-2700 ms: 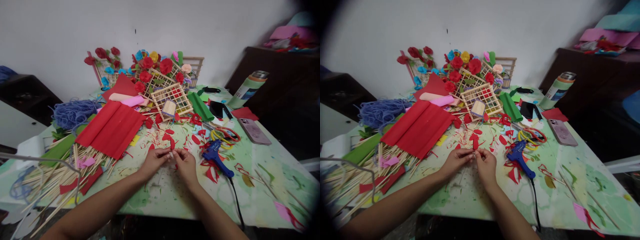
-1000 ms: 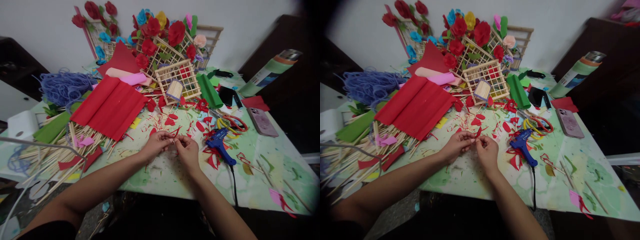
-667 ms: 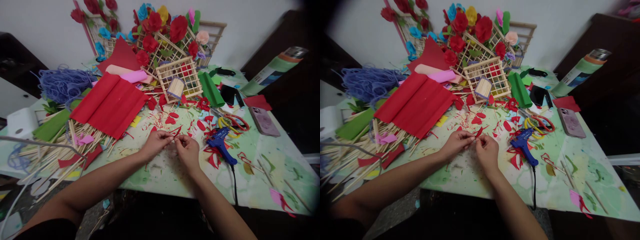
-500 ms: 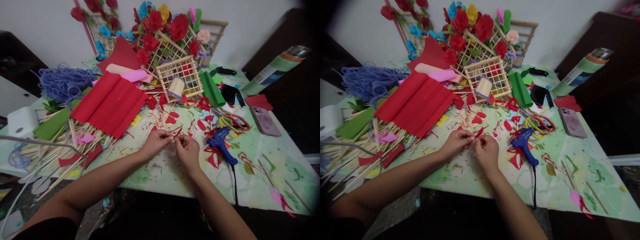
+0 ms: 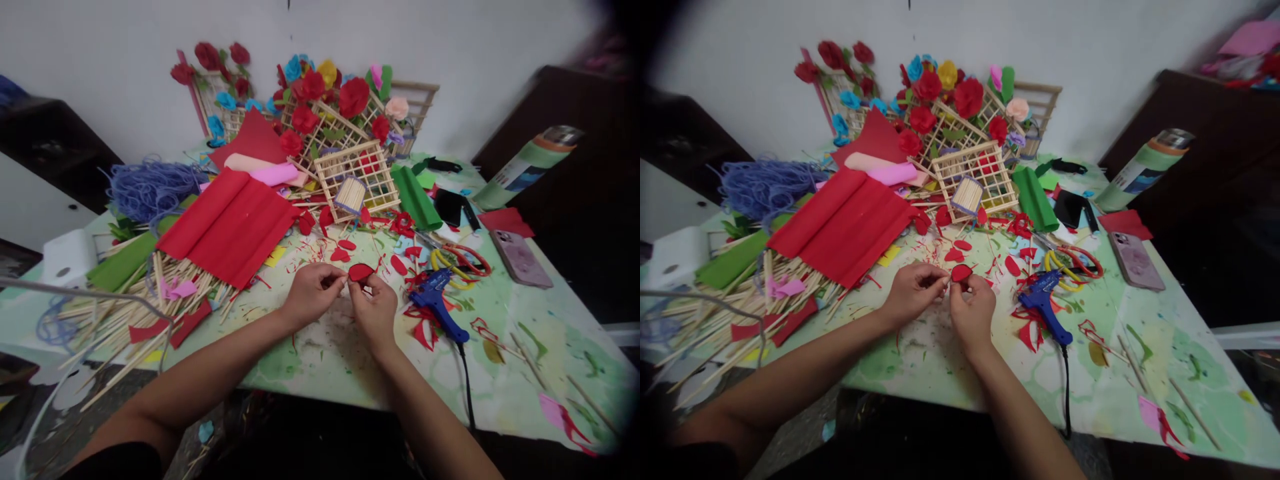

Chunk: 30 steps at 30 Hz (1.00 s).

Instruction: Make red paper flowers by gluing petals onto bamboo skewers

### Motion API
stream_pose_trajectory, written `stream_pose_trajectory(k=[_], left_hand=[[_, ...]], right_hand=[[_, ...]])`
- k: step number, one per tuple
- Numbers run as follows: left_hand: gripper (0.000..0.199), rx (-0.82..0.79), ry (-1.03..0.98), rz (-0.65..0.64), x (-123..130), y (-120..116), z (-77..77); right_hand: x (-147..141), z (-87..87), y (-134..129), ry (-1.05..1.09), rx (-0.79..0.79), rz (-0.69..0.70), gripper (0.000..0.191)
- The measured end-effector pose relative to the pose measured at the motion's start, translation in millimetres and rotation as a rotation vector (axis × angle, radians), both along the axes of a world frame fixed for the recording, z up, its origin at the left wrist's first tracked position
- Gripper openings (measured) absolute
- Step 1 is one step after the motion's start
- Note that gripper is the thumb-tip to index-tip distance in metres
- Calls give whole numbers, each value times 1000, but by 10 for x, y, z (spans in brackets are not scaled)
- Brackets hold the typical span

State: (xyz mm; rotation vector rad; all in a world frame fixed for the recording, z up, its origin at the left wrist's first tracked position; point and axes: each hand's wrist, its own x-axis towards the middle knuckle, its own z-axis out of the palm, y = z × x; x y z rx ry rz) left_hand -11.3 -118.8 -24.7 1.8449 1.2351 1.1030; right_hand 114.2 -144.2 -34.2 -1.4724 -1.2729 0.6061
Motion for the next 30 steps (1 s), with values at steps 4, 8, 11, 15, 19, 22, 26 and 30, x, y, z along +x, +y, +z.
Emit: stream_pose_trajectory(k=[4, 8, 11, 15, 19, 22, 26, 30], left_hand=[[15, 297, 101, 41, 29, 136, 184], [16, 506, 90, 120, 124, 314, 480], [15, 553, 54, 172, 219, 397, 702], [16, 636, 64, 245, 274, 456, 843], [16, 722, 199, 284, 194, 541, 815], [17, 743, 300, 229, 112, 595, 762], [21, 783, 430, 123, 51, 595, 713], [20, 868, 526, 77, 17, 553, 707]], right_hand=[[15, 252, 165, 104, 67, 9, 15], [42, 559, 373, 203, 160, 7, 14], [46, 761, 481, 224, 257, -18, 16], [57, 948, 517, 148, 316, -44, 18], [123, 1019, 479, -125, 330, -9, 17], [197, 1060, 449, -393, 357, 54, 19], [297, 1213, 438, -772, 419, 102, 19], [400, 1438, 463, -920, 336, 240, 18]])
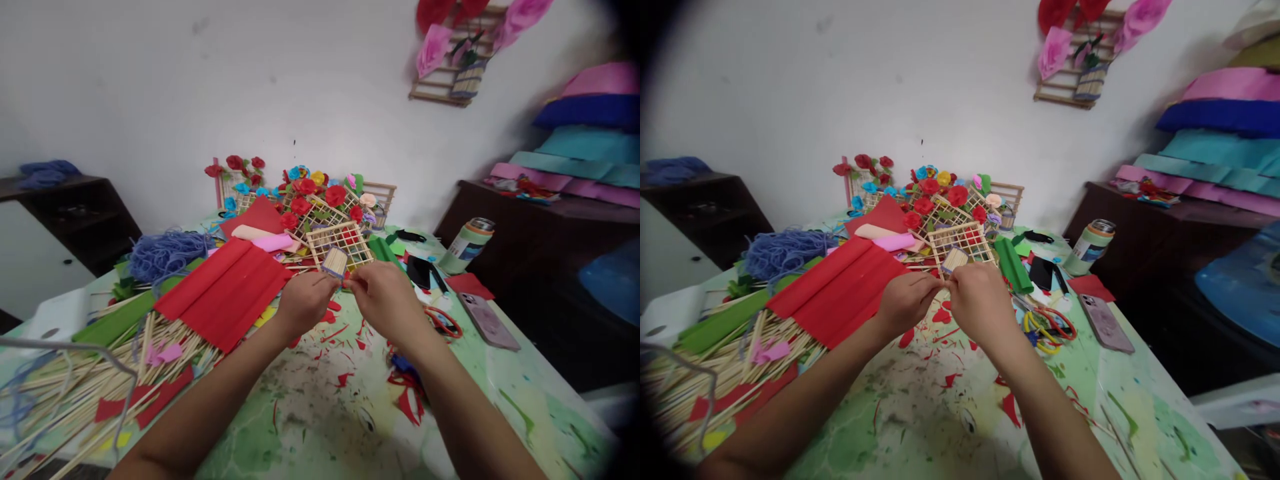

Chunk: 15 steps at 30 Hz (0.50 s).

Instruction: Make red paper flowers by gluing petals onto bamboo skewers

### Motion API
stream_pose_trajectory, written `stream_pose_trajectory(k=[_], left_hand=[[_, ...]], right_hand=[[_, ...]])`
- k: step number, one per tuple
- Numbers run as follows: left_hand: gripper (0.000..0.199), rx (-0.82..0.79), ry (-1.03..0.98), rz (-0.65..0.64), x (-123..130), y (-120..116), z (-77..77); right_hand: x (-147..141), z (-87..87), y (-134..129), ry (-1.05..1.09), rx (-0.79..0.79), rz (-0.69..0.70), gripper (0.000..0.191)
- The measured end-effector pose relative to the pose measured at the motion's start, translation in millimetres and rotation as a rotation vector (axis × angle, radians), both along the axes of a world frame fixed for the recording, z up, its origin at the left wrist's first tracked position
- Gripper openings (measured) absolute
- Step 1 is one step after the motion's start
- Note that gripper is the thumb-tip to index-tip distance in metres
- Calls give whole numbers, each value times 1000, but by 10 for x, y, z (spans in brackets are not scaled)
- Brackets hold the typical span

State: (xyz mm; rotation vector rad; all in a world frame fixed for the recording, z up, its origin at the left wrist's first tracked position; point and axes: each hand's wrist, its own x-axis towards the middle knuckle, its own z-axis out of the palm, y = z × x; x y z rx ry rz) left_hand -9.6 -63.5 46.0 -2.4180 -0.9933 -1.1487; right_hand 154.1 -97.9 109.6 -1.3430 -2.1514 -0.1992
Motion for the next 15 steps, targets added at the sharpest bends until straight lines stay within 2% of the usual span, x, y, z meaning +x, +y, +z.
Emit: stream_pose_trajectory(k=[4, 7, 10, 15], left_hand=[[18, 98, 74, -90, -21, -31, 17], [16, 191, 69, -200, -25, -53, 26], [16, 234, 25, -286, -28, -74, 30], [15, 187, -94, -376, -9, -97, 28]], right_hand=[[97, 182, 78, -36, -110, 20, 18], [175, 228, 196, -3, -315, 77, 15], [255, 155, 327, 149, -564, 179, 17], [313, -149, 379, 561, -842, 361, 14]])
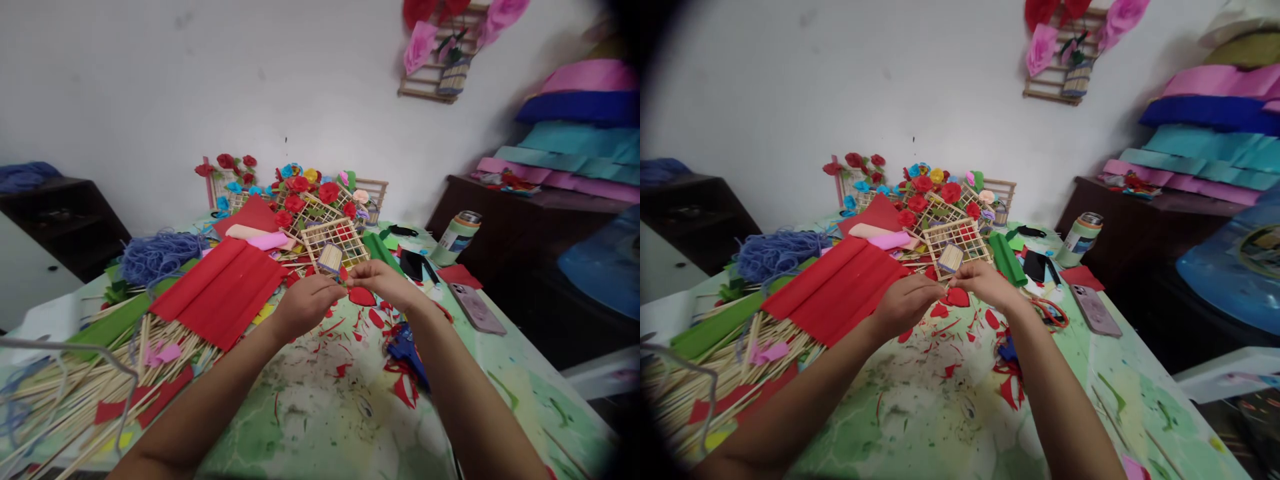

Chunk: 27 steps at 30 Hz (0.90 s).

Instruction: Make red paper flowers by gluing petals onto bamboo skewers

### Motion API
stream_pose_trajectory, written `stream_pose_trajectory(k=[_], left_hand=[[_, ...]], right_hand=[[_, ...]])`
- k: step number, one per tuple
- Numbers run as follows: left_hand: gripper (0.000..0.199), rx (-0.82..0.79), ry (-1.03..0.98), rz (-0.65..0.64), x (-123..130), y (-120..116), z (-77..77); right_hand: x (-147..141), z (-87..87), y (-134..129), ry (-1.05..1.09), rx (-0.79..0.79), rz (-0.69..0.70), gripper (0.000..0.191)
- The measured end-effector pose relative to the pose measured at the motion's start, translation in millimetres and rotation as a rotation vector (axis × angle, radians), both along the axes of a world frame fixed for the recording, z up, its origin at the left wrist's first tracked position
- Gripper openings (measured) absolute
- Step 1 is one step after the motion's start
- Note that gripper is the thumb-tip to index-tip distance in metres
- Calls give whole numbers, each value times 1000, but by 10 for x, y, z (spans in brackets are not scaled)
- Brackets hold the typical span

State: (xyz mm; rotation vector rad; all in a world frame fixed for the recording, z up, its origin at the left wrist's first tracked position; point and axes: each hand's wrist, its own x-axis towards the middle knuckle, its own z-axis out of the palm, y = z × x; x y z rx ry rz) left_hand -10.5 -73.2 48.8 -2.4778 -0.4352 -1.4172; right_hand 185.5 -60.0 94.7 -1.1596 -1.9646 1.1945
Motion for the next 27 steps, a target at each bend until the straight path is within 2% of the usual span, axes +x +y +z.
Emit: stream_pose_trajectory(k=[4, 8, 11, 14, 16, 18, 22, 25, 27], left_hand=[[15, -48, -114, -7, 40, -14, -6], [25, -207, -211, -27, 91, -30, -12], [18, -521, -313, -58, 145, -49, -16], [12, -983, -499, -82, 204, -66, -21], [14, -1270, -658, -153, 238, -72, -27], [18, -1491, -810, -250, 264, -74, -34], [24, -1756, -965, -400, 298, -76, -52], [22, -1834, -993, -431, 327, -74, -80], [20, -1853, -1018, -425, 353, -71, -110]], right_hand=[[-54, -242, -92, 338, -197, -58, 7], [-138, -388, -179, 500, -209, -123, 9], [-190, -449, -218, 553, -249, -138, 13], [-218, -507, -232, 596, -270, -137, 16], [-224, -547, -235, 599, -251, -168, 16], [-223, -585, -237, 580, -223, -206, 16], [-223, -646, -252, 512, -159, -278, 16], [-234, -688, -271, 486, -69, -392, 13], [-243, -718, -285, 461, 47, -482, 15]])
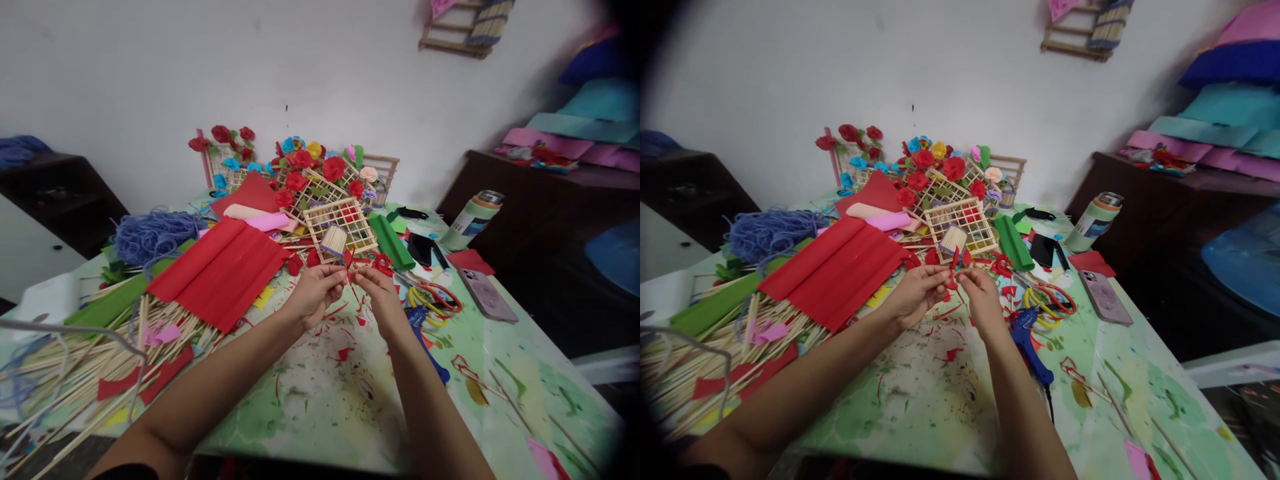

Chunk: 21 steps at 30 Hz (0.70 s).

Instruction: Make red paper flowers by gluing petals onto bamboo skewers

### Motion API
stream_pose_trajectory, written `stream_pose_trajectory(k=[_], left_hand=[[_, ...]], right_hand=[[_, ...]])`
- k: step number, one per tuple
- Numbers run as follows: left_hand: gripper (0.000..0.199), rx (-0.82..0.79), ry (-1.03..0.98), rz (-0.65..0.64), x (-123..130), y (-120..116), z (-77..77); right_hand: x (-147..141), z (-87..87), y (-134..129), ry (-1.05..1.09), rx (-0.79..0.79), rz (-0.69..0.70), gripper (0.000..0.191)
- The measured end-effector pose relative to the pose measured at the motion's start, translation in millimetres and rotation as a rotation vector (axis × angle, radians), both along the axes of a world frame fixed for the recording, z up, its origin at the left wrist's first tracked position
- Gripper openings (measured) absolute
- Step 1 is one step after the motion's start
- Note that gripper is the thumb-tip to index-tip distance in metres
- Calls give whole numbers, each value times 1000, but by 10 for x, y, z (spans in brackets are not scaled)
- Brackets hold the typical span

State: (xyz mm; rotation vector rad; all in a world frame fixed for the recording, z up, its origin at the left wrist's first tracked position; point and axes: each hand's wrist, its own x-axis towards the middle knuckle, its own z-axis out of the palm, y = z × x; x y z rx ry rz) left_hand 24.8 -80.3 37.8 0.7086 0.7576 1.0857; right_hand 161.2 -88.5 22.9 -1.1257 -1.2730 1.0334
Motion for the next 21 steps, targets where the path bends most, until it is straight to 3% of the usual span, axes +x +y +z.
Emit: stream_pose_trajectory(k=[4, 8, 12, 21], left_hand=[[18, 1, -2, 6, 55, -12, -70], [19, 29, 26, 12, 85, -45, -110], [19, 62, 102, 28, 101, -50, -141], [19, 327, 345, 149, 136, -2, -290]], right_hand=[[-21, -51, -28, -205, 126, -133, 21], [-40, -84, -40, -285, 106, -228, 17], [-38, -105, -58, -302, 46, -220, 18], [-65, -204, -96, -235, 84, -247, 13]])
